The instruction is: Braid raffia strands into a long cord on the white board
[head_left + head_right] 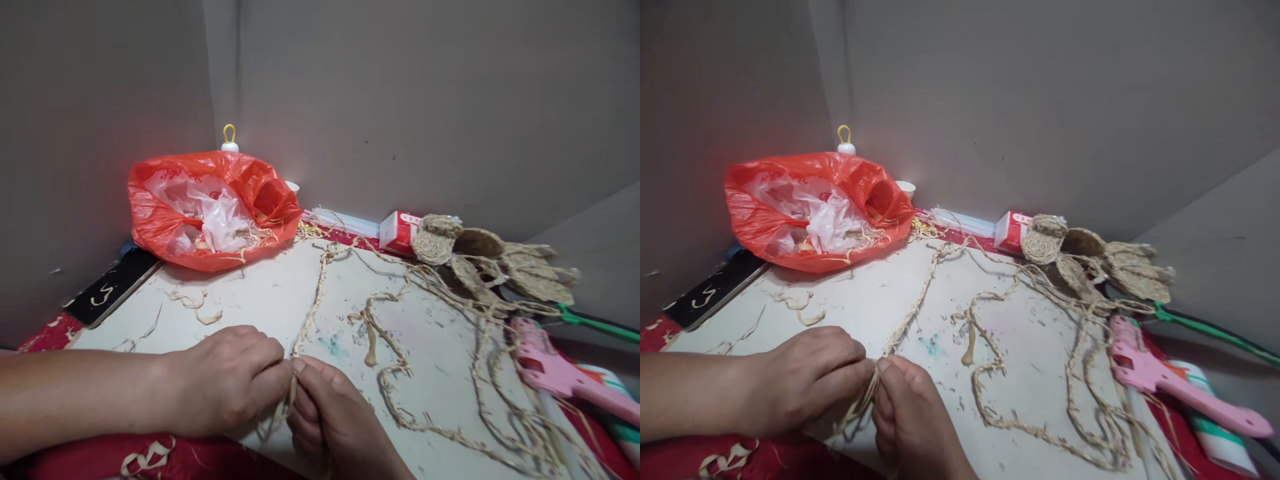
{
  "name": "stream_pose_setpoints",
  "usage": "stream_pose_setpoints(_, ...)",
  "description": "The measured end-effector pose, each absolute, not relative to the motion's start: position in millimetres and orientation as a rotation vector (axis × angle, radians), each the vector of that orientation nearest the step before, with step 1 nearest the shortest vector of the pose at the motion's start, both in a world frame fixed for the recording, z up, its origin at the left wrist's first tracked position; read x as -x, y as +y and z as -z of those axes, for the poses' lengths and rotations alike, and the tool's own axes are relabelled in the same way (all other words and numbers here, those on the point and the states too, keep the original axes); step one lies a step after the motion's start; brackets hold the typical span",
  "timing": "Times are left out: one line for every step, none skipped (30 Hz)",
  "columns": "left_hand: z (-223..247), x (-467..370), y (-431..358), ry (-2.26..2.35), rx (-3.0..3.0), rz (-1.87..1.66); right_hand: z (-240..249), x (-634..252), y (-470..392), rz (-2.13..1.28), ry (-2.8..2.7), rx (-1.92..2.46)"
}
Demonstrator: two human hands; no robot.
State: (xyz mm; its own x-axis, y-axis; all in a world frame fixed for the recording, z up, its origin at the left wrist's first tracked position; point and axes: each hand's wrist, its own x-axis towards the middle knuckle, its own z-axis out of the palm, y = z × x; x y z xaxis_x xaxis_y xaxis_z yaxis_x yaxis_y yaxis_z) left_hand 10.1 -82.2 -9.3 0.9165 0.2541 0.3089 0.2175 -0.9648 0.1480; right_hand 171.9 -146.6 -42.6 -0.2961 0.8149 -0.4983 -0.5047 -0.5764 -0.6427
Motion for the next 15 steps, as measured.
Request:
stream_pose_setpoints(10.1, -10.2, -81.4, 0.391, -2.886, -0.480, 42.7, -171.8, -146.6, -1.958, -0.461, 1.048)
stream_pose_setpoints(9.9, -10.2, -80.3, 0.423, -2.777, -0.460, 42.9, -171.9, -146.6, -1.951, -0.453, 1.049)
stream_pose_setpoints(8.4, -10.2, -78.8, 0.463, -2.652, -0.443, 43.1, -172.2, -146.4, -1.942, -0.445, 1.052)
stream_pose_setpoints(5.7, -10.0, -76.6, 0.509, -2.524, -0.425, 43.5, -172.5, -146.1, -1.930, -0.437, 1.057)
stream_pose_setpoints(2.1, -9.7, -73.9, 0.560, -2.395, -0.401, 44.0, -172.9, -145.6, -1.918, -0.433, 1.061)
stream_pose_setpoints(-2.0, -9.1, -70.3, 0.613, -2.262, -0.361, 44.4, -173.2, -145.0, -1.908, -0.434, 1.070)
stream_pose_setpoints(-6.3, -8.1, -66.0, 0.664, -2.123, -0.311, 44.9, -173.6, -144.3, -1.901, -0.438, 1.085)
stream_pose_setpoints(-10.3, -6.7, -60.6, 0.710, -1.981, -0.253, 45.3, -173.9, -143.5, -1.898, -0.440, 1.103)
stream_pose_setpoints(-13.4, -4.7, -54.1, 0.745, -1.840, -0.194, 45.5, -174.1, -142.7, -1.894, -0.442, 1.127)
stream_pose_setpoints(-15.4, -2.1, -46.3, 0.769, -1.723, -0.155, 45.6, -174.2, -141.9, -1.885, -0.444, 1.158)
stream_pose_setpoints(-16.1, 1.0, -37.2, 0.788, -1.644, -0.135, 45.4, -174.2, -141.3, -1.870, -0.447, 1.195)
stream_pose_setpoints(-15.4, 4.6, -27.0, 0.813, -1.609, -0.140, 45.2, -174.3, -140.9, -1.849, -0.452, 1.233)
stream_pose_setpoints(-13.6, 8.7, -16.0, 0.837, -1.616, -0.161, 44.9, -174.3, -140.6, -1.826, -0.456, 1.264)
stream_pose_setpoints(-11.0, 13.1, -4.7, 0.885, -1.656, -0.184, 44.7, -174.4, -140.4, -1.803, -0.460, 1.287)
stream_pose_setpoints(-8.1, 17.6, 6.1, 0.937, -1.722, -0.216, 44.6, -174.5, -140.5, -1.781, -0.464, 1.298)
